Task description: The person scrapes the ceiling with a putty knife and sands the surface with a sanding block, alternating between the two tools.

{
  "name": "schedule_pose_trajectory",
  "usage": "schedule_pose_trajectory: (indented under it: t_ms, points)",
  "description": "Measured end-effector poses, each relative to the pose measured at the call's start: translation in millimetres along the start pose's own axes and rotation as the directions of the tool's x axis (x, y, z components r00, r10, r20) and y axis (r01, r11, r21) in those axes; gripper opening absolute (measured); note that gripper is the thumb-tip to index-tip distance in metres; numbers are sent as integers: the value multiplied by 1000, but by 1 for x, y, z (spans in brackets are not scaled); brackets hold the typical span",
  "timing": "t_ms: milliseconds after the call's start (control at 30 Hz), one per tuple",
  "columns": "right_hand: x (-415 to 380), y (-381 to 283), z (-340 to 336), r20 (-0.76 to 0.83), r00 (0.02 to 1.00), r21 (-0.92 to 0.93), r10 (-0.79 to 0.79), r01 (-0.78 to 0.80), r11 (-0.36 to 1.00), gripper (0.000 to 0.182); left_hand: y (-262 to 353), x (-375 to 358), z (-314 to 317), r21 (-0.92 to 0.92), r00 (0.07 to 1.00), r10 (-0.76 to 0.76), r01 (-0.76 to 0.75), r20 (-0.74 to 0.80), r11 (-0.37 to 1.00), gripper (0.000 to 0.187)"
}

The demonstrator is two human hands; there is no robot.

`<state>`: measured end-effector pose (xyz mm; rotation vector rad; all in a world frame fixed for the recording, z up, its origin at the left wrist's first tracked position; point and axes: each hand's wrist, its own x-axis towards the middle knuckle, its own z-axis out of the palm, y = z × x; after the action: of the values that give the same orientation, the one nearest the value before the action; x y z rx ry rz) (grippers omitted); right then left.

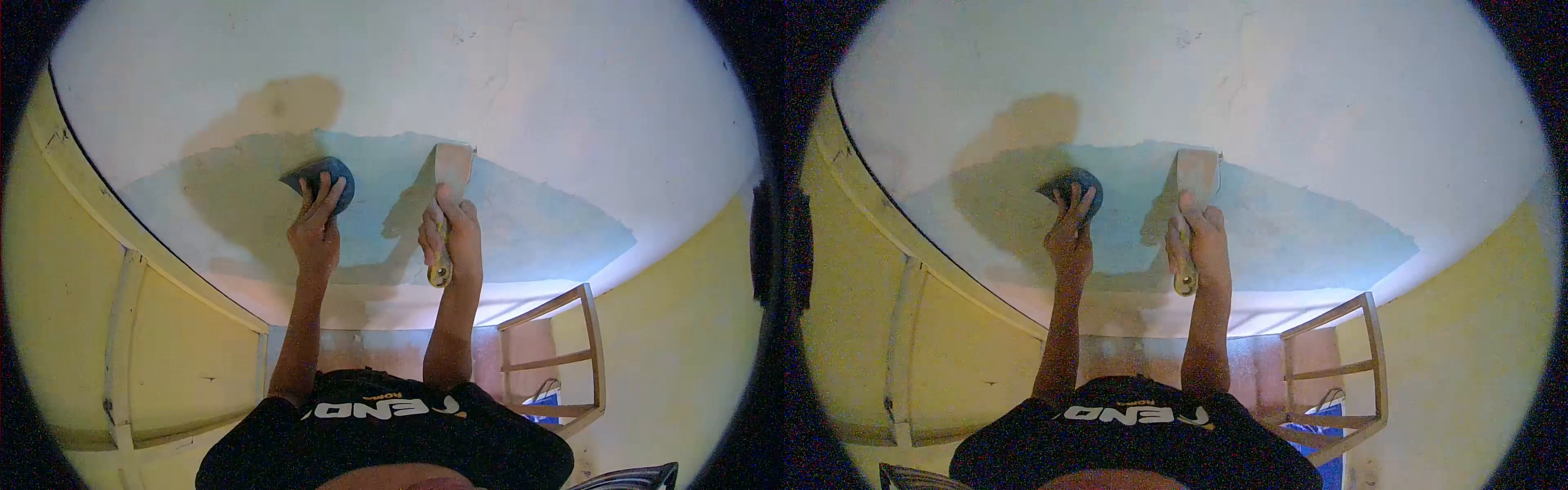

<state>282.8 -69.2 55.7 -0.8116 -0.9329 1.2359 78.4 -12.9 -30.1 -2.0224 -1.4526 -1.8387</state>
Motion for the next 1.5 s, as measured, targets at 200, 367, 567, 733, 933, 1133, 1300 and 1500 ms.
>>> schedule_pose_trajectory:
  t_ms: [200, 367, 567, 733, 933, 1133, 1300, 1500]
  points:
    - [-1, -2, 8, 5, 1000, 67, -24, 23, 997, 38, 1, 0, 0, -16, 1000, -2, 2, -1, 1000, 55]
    - [-2, -7, 11, -26, 1000, 39, -17, 18, 999, 35, 0, 2, -2, 45, 997, -44, 42, 63, 998, 55]
    - [-3, -4, 1, 12, 1000, 31, 4, -4, 999, 36, 2, 1, -5, 52, 997, -47, 44, 58, 998, 56]
    - [-7, -7, 5, -66, 998, 34, -19, 22, 999, 36, 5, 0, -3, 73, 999, -24, 21, 45, 997, 57]
    - [-2, -8, -2, -38, 999, -5, -33, 33, 999, 36, 1, -2, 2, 43, 1000, -19, 18, 11, 999, 57]
    - [-3, -4, -4, -56, 998, -37, -10, 8, 999, 37, -2, -4, 6, 28, 999, -4, 5, -35, 1000, 56]
    - [-8, -9, -8, -41, 999, -41, 29, -31, 999, 39, 1, -2, 3, 47, 1000, -4, 4, -15, 999, 54]
    - [-3, -9, -11, 73, 997, -117, -17, 25, 993, 42, 7, -1, 3, 46, 1000, -4, 5, -27, 999, 54]
